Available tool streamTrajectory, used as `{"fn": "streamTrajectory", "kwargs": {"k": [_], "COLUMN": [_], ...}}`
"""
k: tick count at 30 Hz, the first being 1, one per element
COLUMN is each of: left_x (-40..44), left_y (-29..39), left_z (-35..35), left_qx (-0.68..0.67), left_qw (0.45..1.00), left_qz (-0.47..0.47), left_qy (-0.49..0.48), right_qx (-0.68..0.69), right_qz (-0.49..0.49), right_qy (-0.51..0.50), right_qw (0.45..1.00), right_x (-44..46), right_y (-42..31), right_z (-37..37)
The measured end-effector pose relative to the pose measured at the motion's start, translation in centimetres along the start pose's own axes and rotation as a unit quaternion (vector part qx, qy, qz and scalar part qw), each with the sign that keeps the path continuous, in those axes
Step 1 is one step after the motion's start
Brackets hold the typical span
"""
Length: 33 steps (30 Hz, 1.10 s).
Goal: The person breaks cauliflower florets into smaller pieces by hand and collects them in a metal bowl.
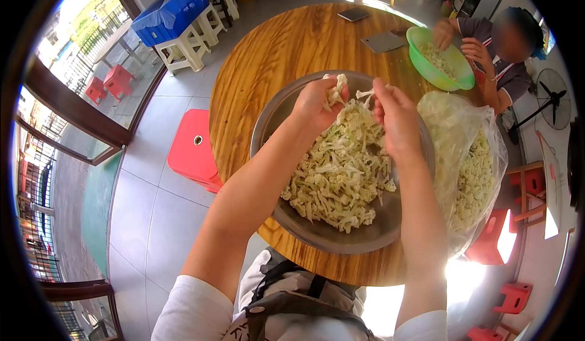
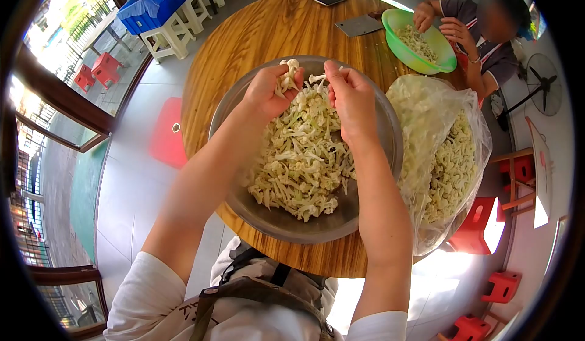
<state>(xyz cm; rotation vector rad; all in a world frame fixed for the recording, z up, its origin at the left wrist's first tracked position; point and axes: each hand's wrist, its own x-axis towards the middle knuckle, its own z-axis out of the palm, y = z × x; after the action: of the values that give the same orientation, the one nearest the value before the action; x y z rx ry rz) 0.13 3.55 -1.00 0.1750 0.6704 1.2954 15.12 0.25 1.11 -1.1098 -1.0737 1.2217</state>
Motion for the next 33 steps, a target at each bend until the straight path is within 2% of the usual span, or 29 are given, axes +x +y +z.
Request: {"fn": "streamTrajectory", "kwargs": {"k": [1,4,6,9,12,16,19,22,25,28,33], "left_x": [-0.1,-0.4,-0.7,-2.2,-1.9,-1.5,-1.8,-1.2,-1.4,-2.6,-2.4], "left_y": [0.0,-0.1,-0.1,0.0,-0.1,-0.6,-0.5,-0.6,-0.5,-0.5,-0.6], "left_z": [0.1,0.2,0.5,1.4,0.9,0.9,1.0,0.6,0.9,1.6,1.7], "left_qx": [0.014,0.046,0.056,0.141,0.193,0.179,0.195,0.193,0.194,0.209,0.180], "left_qw": [1.000,0.999,0.998,0.989,0.975,0.979,0.978,0.976,0.974,0.974,0.979], "left_qz": [0.003,0.006,0.001,-0.025,-0.068,-0.064,-0.049,-0.062,-0.068,-0.049,-0.066], "left_qy": [-0.006,-0.019,-0.021,-0.022,-0.085,-0.074,-0.055,-0.082,-0.097,-0.078,-0.073], "right_qx": [-0.037,-0.253,-0.239,-0.248,-0.232,-0.156,-0.232,-0.167,-0.157,-0.172,-0.025], "right_qz": [-0.006,-0.145,-0.155,-0.155,-0.136,-0.117,-0.185,-0.123,-0.115,-0.127,-0.043], "right_qy": [0.003,0.059,0.033,-0.009,-0.038,-0.064,-0.064,-0.078,-0.044,-0.081,0.002], "right_qw": [0.999,0.955,0.958,0.956,0.962,0.979,0.953,0.975,0.980,0.974,0.999], "right_x": [0.0,-0.9,-1.0,-0.9,-0.8,-0.4,-0.8,-0.5,-0.4,-0.3,0.1], "right_y": [0.1,-0.2,-0.2,0.1,0.0,0.0,0.3,0.3,-0.1,0.1,-0.2], "right_z": [-0.1,0.8,1.1,1.1,0.8,0.5,0.9,0.6,0.5,0.3,-0.2]}}
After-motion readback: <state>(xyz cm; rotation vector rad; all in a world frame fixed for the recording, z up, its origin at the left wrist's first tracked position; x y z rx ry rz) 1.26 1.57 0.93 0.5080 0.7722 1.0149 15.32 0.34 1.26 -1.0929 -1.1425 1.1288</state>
